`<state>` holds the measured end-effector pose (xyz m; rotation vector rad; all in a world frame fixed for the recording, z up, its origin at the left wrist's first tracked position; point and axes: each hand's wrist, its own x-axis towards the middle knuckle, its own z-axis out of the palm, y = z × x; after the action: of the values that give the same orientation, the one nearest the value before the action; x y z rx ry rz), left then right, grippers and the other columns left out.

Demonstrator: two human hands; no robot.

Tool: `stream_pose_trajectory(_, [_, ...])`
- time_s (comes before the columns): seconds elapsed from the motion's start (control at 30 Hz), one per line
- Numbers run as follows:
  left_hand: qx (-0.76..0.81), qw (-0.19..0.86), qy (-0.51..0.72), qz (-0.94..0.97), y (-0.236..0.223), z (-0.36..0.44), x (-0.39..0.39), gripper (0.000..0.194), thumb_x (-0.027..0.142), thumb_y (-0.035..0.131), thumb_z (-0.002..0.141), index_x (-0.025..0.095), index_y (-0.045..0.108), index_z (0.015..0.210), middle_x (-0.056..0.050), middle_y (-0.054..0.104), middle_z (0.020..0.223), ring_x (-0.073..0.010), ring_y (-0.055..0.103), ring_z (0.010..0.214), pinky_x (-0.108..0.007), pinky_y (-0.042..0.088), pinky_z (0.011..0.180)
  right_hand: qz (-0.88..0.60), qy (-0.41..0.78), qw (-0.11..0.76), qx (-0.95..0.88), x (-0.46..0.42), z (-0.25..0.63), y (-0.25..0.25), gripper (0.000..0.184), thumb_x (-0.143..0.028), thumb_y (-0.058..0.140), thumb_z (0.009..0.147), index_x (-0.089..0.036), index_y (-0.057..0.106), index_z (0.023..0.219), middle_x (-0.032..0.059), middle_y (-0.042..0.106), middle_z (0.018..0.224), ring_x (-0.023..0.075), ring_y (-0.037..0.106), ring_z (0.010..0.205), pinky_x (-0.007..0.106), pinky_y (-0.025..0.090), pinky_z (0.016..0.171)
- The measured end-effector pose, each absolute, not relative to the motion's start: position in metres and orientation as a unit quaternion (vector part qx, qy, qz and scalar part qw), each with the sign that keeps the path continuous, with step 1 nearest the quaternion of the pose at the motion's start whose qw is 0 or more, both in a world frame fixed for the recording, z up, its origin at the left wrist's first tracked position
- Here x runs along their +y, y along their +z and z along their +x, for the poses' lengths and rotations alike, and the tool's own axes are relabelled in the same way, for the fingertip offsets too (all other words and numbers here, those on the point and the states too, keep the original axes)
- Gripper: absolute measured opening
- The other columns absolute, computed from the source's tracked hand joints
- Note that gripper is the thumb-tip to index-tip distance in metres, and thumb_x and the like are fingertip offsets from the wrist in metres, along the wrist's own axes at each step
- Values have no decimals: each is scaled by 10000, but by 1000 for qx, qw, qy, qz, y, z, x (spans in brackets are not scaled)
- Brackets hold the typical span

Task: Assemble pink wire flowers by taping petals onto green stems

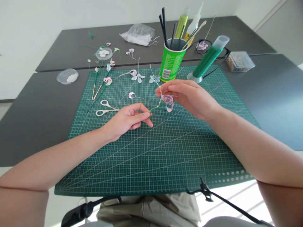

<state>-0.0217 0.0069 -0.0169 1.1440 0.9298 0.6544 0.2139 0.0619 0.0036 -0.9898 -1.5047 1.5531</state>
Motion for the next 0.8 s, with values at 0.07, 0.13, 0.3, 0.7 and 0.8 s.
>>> stream_pose_trajectory(0.07, [412, 692, 283, 521, -17, -22, 7, 173, 289, 699, 985, 168, 607, 903, -34, 793, 779, -37, 344, 471, -208, 224, 468, -375, 629, 366, -574, 60, 214, 5, 252, -263, 624, 990, -230, 826, 844, 31, 802, 1021, 134, 695, 899, 264, 563, 858])
stream_pose_trajectory(0.13, [409, 691, 275, 529, -16, -22, 7, 172, 290, 696, 986, 169, 608, 903, -43, 801, 791, -41, 355, 476, -210, 233, 472, -368, 641, 368, -563, 59, 213, 7, 176, -280, 691, 960, -219, 814, 850, 33, 793, 987, 121, 688, 859, 252, 558, 829])
stream_pose_trajectory(0.3, [413, 685, 266, 537, -17, -22, 6, 175, 306, 696, 983, 173, 612, 906, -44, 804, 804, -48, 363, 481, -215, 243, 478, -367, 660, 363, -547, 57, 213, 7, 114, -310, 804, 881, -214, 748, 911, 11, 738, 861, 131, 679, 783, 278, 549, 735])
stream_pose_trajectory(0.7, [429, 682, 263, 531, -14, -22, 7, 195, 333, 710, 970, 180, 608, 907, -39, 791, 794, -50, 351, 475, -218, 243, 475, -384, 516, 403, -651, 57, 215, 3, 194, -426, 775, 938, -239, 823, 911, 47, 769, 955, 204, 713, 978, 359, 576, 872])
stream_pose_trajectory(0.8, [446, 675, 284, 514, -14, -21, 7, 198, 334, 705, 974, 178, 606, 904, -32, 781, 790, -47, 338, 464, -216, 224, 452, -404, 458, 385, -692, 52, 213, 8, 326, -539, 734, 959, -240, 831, 1042, 60, 793, 1036, 209, 713, 946, 367, 571, 846])
